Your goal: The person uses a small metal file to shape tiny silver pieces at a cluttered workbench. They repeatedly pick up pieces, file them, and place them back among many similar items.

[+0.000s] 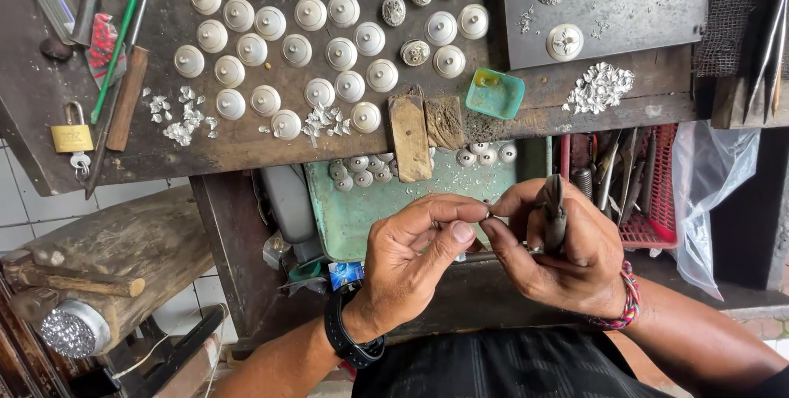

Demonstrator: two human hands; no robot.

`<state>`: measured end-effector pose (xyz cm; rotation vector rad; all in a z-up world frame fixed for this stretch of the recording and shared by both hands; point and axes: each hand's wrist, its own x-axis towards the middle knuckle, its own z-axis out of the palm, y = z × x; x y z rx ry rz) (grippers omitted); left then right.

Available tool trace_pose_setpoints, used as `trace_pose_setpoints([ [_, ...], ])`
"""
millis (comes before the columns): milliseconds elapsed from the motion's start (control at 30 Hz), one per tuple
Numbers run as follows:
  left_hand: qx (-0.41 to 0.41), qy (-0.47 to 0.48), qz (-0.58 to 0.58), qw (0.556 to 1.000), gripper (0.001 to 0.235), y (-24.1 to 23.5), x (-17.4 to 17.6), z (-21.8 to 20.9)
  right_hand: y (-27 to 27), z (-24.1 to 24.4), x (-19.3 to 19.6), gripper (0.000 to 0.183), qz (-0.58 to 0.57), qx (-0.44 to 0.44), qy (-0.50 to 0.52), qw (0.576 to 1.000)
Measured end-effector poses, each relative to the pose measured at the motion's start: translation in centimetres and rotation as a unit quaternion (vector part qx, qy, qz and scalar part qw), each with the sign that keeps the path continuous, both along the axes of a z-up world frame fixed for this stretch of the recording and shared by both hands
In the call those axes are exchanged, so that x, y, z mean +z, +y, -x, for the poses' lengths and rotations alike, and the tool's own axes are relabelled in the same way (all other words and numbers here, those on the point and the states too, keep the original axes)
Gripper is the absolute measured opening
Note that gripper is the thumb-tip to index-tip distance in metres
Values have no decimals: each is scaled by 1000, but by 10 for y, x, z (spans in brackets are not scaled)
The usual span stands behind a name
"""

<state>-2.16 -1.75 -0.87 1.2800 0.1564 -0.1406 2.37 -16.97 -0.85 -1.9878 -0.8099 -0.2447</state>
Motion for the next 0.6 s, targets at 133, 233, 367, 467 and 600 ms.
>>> trace_pose_setpoints([
  [133,-10,-11,-28,999,15,1,5,-2,-4,2,-8,43,-21,15,-8,1000],
  [233,-16,-13,-45,999,12,3,6,-4,-1,0,-1,42,-19,21,-16,999],
  [367,-21,-2,-61,998,13,5,5,-6,-11,4,-11,65,-11,54,-22,998],
  [467,-26,-12,-94,995,10,7,4,-7,-11,0,-8,72,-1,96,-38,995],
  [600,-28,-51,-109,992,13,8,2,-6,-2,0,5,28,33,68,-1,997],
])
